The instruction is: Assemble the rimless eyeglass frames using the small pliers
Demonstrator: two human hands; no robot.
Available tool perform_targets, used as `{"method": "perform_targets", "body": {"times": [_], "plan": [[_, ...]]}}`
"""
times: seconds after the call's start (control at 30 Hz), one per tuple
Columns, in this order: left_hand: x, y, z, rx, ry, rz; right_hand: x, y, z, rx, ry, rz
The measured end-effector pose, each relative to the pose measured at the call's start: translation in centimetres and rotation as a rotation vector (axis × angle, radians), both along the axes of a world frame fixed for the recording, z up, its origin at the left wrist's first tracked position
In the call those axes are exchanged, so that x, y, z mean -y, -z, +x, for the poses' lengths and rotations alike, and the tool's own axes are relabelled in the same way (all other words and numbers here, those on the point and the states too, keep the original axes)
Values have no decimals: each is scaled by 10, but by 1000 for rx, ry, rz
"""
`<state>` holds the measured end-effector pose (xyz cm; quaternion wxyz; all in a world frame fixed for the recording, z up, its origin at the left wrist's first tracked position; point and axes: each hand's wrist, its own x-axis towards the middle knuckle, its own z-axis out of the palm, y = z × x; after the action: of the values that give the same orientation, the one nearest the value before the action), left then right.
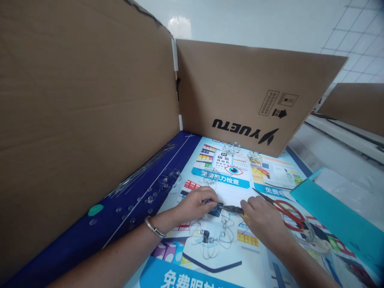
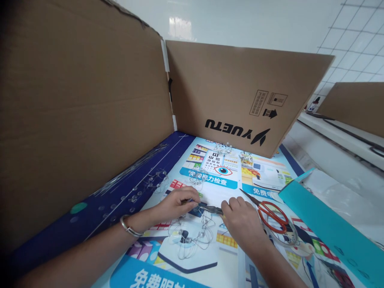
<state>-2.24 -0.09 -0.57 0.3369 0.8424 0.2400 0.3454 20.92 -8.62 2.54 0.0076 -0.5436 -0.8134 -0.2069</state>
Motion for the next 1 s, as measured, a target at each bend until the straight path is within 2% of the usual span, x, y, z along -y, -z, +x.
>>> {"method": "perform_targets", "body": {"times": [0.13, 0.3, 0.63, 1.0], "plan": [[0, -6, -1, -3, 64, 46, 1, -1, -2, -9, 10, -6], [2, -12, 0, -19, 75, 86, 1, -3, -3, -22, 7, -10], [1, -10, -1, -65, 95, 222, 4, -9, -7, -60, 14, -27], [3, -10, -1, -103, 96, 248, 7, -17, -11, -56, 23, -34]]}}
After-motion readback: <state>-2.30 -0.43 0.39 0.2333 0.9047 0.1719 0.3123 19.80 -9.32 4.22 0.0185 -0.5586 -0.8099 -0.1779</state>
